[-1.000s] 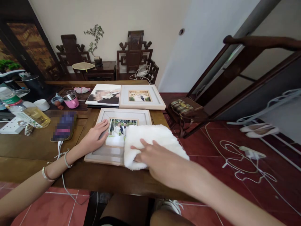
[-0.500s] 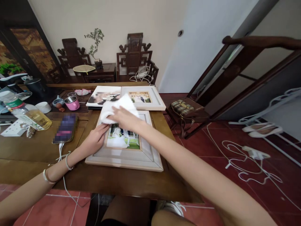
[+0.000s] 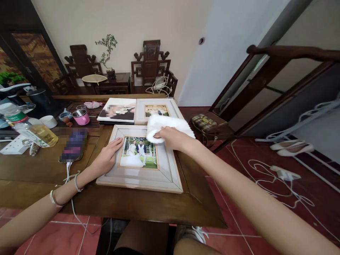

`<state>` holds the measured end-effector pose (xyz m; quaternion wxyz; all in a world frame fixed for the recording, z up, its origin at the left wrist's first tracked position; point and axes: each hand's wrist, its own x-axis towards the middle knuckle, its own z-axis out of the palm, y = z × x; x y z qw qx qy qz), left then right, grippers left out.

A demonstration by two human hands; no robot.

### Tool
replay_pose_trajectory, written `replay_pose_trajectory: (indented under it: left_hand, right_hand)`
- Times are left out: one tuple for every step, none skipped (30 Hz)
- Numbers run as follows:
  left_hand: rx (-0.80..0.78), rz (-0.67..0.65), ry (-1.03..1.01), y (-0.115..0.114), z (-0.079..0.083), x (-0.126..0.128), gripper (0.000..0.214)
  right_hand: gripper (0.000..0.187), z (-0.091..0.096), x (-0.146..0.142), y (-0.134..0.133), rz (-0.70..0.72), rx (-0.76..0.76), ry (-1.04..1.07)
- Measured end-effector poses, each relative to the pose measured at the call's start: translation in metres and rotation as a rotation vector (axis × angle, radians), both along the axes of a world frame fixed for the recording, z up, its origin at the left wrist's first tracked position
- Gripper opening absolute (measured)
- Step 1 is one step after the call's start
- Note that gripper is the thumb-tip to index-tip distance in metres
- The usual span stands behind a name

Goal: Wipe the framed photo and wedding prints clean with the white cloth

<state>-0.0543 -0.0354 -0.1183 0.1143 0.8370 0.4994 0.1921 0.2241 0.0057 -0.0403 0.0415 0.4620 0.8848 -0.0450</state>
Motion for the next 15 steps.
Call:
replay_pose_trajectory:
  left_hand:
    - [0.017, 0.0, -0.01, 0.001, -0.002, 0.0, 0.06]
    - [0.034, -0.001, -0.02, 0.002, -0.004, -0.001, 0.059]
    - [0.048, -0.004, -0.028, 0.003, -0.006, -0.001, 0.058]
    - [0.059, -0.008, -0.035, 0.004, -0.008, -0.002, 0.058]
    - [0.067, -0.012, -0.041, 0.005, -0.01, -0.003, 0.058]
    - [0.074, -0.015, -0.045, 0.005, -0.011, -0.003, 0.059]
    - [0.078, -0.015, -0.047, 0.006, -0.012, -0.003, 0.059]
    - [0.08, -0.012, -0.046, 0.006, -0.013, -0.003, 0.059]
    - [0.08, -0.006, -0.043, 0.006, -0.013, -0.003, 0.059]
    - [0.078, 0.0, -0.035, 0.006, -0.013, -0.002, 0.058]
    - [0.076, 0.005, -0.026, 0.006, -0.012, -0.002, 0.057]
    - [0.074, 0.009, -0.017, 0.005, -0.012, -0.001, 0.057]
    - [0.075, 0.01, -0.008, 0.005, -0.011, -0.001, 0.057]
    - [0.076, 0.009, -0.001, 0.005, -0.011, 0.0, 0.057]
    - [0.078, 0.007, 0.007, 0.004, -0.009, 0.0, 0.058]
  right_hand:
    - [0.061, 0.001, 0.005, -0.004, -0.01, -0.008, 0.001]
    - [0.062, 0.002, 0.009, -0.009, -0.016, -0.018, 0.006]
    - [0.063, 0.002, 0.012, -0.016, -0.012, -0.033, 0.017]
    - [0.064, 0.001, 0.014, -0.024, -0.002, -0.051, 0.029]
    - [0.064, 0.0, 0.015, -0.034, 0.007, -0.069, 0.041]
    - [0.065, -0.001, 0.017, -0.045, 0.014, -0.087, 0.051]
    - [0.064, -0.002, 0.018, -0.058, 0.016, -0.104, 0.058]
    - [0.064, -0.003, 0.02, -0.072, 0.013, -0.125, 0.06]
    - [0.063, -0.004, 0.023, -0.087, 0.005, -0.145, 0.063]
    - [0.063, -0.005, 0.025, -0.101, -0.002, -0.163, 0.069]
    - [0.064, -0.005, 0.028, -0.113, 0.004, -0.183, 0.076]
    - [0.064, -0.006, 0.03, -0.124, 0.017, -0.199, 0.082]
    - [0.064, -0.006, 0.031, -0.132, 0.027, -0.208, 0.087]
    - [0.063, -0.006, 0.032, -0.136, 0.031, -0.21, 0.088]
    - [0.063, -0.005, 0.031, -0.138, 0.026, -0.209, 0.085]
